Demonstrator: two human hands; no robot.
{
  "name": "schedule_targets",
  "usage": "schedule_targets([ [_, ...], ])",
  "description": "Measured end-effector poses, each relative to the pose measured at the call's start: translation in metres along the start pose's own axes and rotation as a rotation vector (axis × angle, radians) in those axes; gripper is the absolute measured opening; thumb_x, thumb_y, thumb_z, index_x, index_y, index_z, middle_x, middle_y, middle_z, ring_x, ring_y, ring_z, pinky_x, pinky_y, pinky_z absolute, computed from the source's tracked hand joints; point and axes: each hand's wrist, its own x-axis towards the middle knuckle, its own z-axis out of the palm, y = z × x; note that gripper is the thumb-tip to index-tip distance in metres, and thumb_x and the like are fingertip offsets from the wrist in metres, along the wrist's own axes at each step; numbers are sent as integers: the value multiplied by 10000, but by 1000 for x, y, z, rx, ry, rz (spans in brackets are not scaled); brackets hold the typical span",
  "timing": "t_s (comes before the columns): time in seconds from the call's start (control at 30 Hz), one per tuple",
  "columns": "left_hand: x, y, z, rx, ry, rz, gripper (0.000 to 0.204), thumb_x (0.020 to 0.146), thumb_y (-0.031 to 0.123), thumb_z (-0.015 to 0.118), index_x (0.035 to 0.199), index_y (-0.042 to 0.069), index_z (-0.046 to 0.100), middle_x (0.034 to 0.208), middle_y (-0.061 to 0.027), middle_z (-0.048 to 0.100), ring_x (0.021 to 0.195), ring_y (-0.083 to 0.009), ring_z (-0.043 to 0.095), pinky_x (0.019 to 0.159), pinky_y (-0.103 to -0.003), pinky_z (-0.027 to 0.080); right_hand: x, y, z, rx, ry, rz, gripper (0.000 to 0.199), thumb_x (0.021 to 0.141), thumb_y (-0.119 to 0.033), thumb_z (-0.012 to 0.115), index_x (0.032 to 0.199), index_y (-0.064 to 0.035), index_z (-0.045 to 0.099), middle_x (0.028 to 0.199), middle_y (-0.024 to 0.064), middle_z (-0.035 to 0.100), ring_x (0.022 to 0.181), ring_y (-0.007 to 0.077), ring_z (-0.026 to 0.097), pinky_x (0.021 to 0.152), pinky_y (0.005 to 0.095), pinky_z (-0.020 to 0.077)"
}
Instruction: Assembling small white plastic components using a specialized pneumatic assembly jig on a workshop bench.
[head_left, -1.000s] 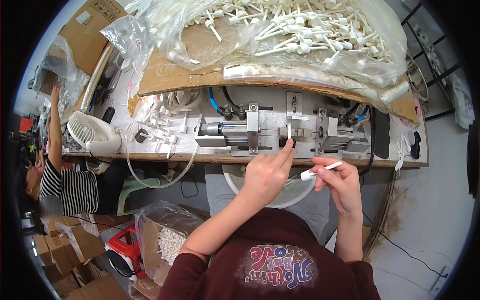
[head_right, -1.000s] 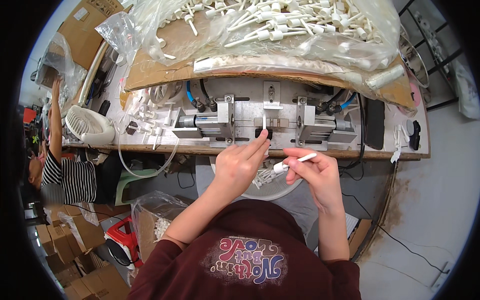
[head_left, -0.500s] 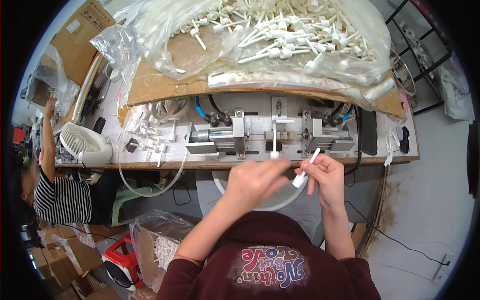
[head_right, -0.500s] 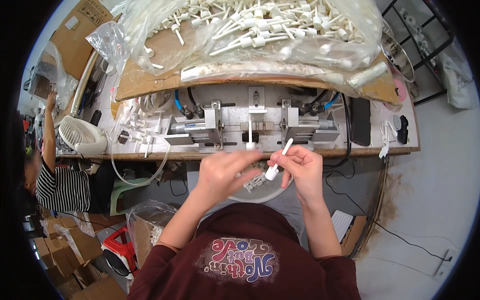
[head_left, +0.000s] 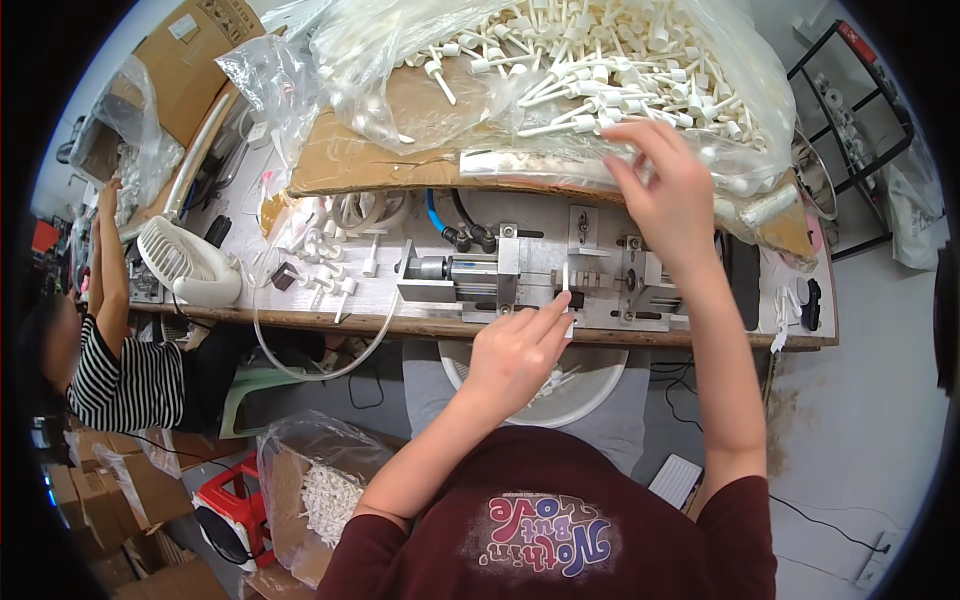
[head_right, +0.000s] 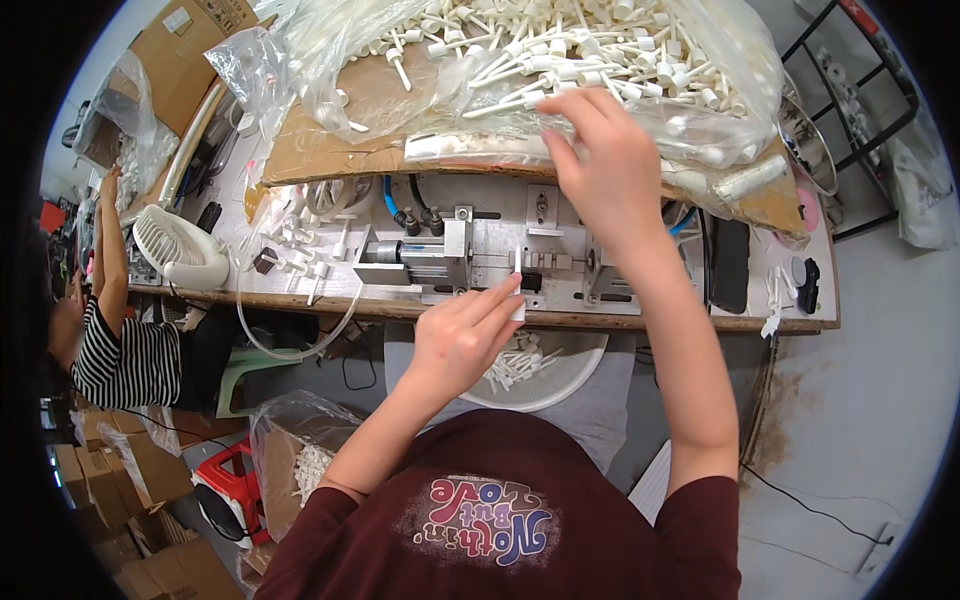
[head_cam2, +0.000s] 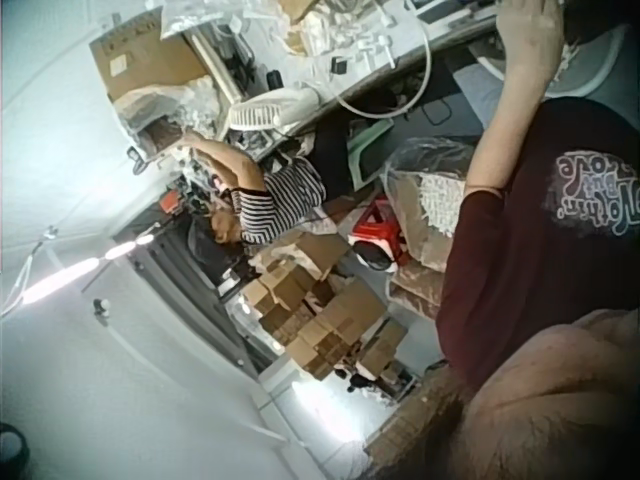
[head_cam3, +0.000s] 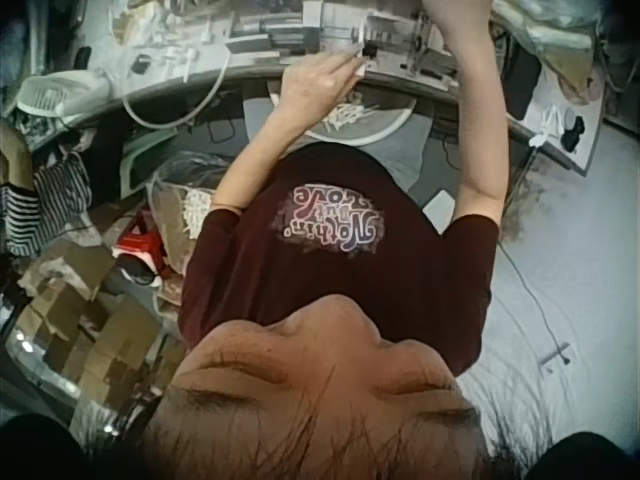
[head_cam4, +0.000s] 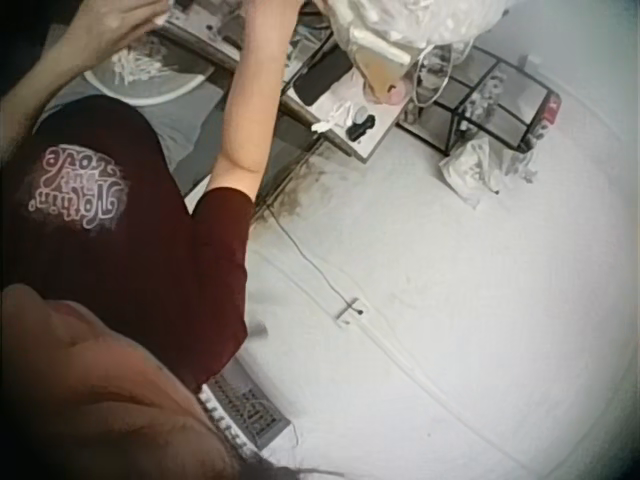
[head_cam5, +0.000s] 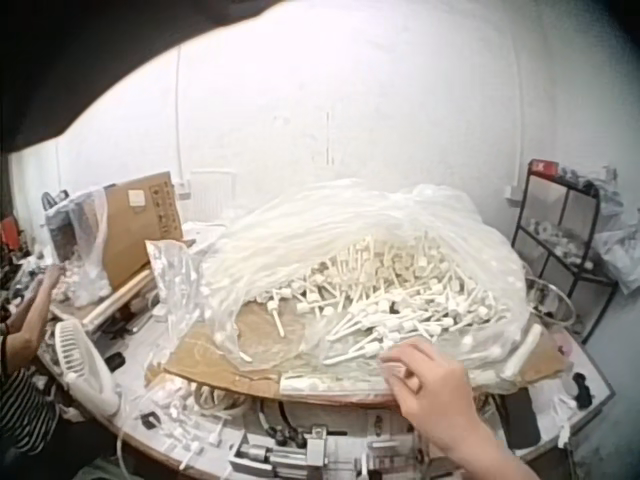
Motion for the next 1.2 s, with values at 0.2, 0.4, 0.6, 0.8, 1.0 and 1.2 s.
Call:
schedule_targets([
  [0.2,2,0,24,163,-108,62,266,743,92,739,995,11,720,1182,-115,699,673,-166,654,611,-277,497,50,40,44,-451,-34,-339,223,743,-15,676,949,-86,722,1121,72,657,1066,227,590,870,366,540],
  [0.4,7,-4,25,140,-111,70,266,729,97,745,979,11,721,1187,-120,699,567,-168,607,570,-278,500,60,36,45,-518,-301,-478,122,758,-27,648,873,-59,675,1032,54,648,969,242,640,770,363,563],
  [0.6,3,-6,25,109,-92,45,278,734,118,757,995,29,724,1210,-105,692,523,-187,587,547,-286,505,52,34,28,-381,-275,-533,197,853,-39,614,1044,-53,566,917,84,633,847,288,642,725,376,540],
  [0.8,19,5,1,-173,93,-146,350,776,113,788,1103,17,712,1185,-120,694,726,-196,689,657,-298,565,6,14,-13,868,11,274,118,1045,-158,478,1034,-48,520,959,103,650,626,116,548,526,231,429],
  [1.0,35,18,-25,-521,202,-143,401,757,17,800,1148,14,709,1134,-121,705,901,-193,714,722,-292,589,-88,-8,-12,1656,-338,782,190,1065,-205,440,1124,-34,500,963,102,629,582,58,474,463,188,354],
  [1.2,12,11,-22,-512,49,-189,310,755,20,794,1059,33,737,1049,-93,706,802,-181,694,701,-297,573,-121,-11,-11,1200,-119,872,212,1065,-179,436,1200,-39,519,898,56,597,619,53,492,508,181,360],
])
